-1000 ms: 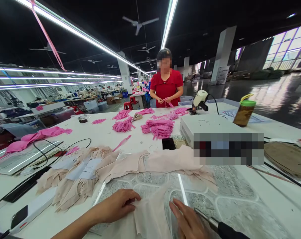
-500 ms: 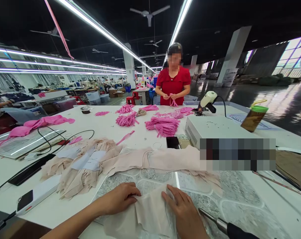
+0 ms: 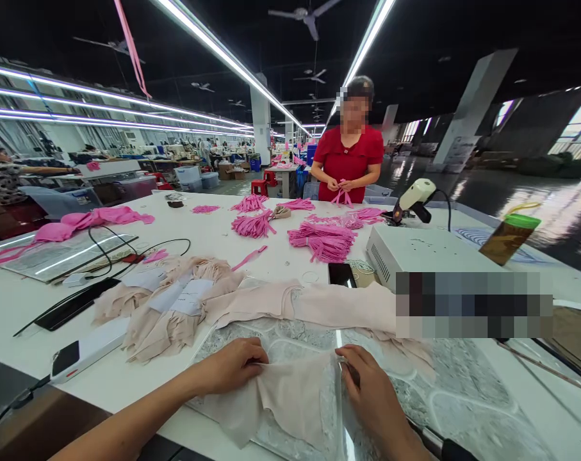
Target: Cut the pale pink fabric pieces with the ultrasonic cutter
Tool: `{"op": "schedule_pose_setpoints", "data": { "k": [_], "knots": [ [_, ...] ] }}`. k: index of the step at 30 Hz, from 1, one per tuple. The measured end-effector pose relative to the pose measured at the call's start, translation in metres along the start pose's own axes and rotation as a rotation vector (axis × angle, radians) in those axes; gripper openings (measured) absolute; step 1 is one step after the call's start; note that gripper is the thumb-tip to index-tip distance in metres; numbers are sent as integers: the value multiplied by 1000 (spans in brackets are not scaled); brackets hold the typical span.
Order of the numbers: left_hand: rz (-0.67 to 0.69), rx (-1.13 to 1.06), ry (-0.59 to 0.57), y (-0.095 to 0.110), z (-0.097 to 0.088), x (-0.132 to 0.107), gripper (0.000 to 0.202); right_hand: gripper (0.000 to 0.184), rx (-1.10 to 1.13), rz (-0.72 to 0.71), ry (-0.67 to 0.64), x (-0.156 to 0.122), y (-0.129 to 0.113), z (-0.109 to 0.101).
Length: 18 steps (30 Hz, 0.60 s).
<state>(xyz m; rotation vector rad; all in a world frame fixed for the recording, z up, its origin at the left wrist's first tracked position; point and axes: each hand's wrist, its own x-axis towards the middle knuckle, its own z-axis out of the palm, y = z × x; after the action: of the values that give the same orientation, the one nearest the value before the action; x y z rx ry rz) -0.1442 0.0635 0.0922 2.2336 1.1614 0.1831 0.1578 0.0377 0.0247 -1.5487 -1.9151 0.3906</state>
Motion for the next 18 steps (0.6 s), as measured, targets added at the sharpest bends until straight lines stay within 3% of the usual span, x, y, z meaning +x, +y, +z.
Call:
{"op": "schedule_pose_setpoints", "data": {
  "k": [7,13,18],
  "knots": [
    [-26,-10,25,-5,-2,-3,17,14,22,19,-146,26,-18,6],
    [-45,-77,58,-11,-2,-6,15,24,96,71,-185,25,-15,6],
    [-73,-207,76,-17,-4,-5,15,33,280,151,-253,29,-13,0]
  ]
}}
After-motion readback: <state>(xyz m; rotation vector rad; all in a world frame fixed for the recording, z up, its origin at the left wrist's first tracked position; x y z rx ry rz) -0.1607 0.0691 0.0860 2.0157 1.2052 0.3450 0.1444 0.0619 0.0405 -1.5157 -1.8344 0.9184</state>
